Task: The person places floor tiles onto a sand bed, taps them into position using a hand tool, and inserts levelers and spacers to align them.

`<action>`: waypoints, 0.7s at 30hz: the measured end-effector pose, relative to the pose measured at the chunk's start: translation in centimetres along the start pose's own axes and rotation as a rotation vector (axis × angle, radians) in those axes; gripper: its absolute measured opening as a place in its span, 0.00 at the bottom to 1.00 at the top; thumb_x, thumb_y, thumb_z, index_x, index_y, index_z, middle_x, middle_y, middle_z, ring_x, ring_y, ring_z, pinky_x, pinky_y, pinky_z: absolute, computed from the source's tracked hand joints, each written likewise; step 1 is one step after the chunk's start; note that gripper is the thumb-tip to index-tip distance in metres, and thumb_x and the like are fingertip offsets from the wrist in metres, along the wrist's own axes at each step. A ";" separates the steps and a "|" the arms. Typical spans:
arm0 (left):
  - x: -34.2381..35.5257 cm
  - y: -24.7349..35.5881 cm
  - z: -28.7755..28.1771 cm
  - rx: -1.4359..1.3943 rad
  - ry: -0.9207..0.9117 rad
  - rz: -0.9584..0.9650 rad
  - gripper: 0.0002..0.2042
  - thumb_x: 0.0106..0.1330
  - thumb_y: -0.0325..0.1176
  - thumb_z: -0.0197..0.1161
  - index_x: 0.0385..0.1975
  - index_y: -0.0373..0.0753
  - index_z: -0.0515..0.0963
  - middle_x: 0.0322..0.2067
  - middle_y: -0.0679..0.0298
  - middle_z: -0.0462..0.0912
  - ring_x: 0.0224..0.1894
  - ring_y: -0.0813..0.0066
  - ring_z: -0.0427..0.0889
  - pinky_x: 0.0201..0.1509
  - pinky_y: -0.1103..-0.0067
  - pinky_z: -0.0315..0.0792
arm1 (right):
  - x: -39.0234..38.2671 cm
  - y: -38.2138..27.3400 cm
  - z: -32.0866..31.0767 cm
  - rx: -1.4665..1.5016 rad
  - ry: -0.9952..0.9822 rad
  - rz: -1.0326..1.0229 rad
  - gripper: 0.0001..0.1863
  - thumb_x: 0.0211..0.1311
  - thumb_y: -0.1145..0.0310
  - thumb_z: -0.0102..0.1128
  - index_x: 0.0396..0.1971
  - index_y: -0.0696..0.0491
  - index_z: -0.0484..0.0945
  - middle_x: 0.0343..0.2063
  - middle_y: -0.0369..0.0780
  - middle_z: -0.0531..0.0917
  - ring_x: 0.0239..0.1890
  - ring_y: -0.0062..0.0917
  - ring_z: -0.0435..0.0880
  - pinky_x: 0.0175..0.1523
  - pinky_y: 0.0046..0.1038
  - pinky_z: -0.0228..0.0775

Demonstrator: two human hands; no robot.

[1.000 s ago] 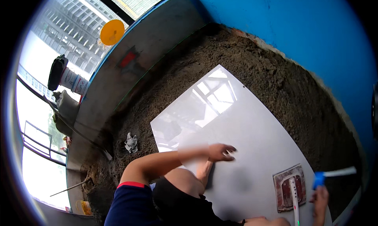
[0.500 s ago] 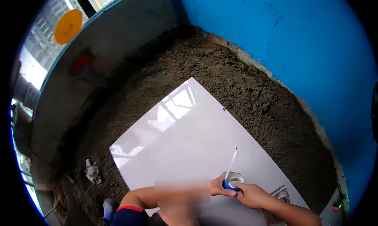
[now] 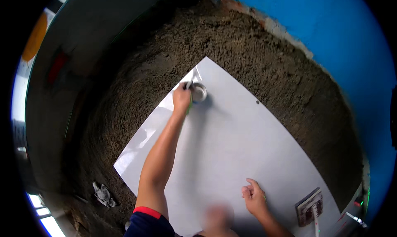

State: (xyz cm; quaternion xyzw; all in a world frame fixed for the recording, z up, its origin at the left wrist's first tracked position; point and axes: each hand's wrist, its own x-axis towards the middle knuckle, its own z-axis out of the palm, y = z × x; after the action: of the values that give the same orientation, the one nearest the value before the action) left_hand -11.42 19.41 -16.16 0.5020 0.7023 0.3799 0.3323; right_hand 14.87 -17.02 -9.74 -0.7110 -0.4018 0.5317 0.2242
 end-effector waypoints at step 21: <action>-9.3 -1.4 0.9 -0.403 0.058 0.000 0.24 0.65 0.36 0.63 0.57 0.29 0.68 0.48 0.55 0.76 0.46 0.72 0.75 0.50 0.77 0.71 | 1.6 4.7 1.6 0.196 -0.092 0.025 0.08 0.66 0.67 0.55 0.30 0.56 0.74 0.14 0.36 0.80 0.13 0.18 0.75 0.22 0.25 0.68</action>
State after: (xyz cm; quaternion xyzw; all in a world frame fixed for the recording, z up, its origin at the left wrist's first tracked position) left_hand -8.72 10.40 -16.98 0.4140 0.6214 0.5271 0.4057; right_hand 15.16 -18.58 -14.73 -0.6656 -0.3487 0.6032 0.2674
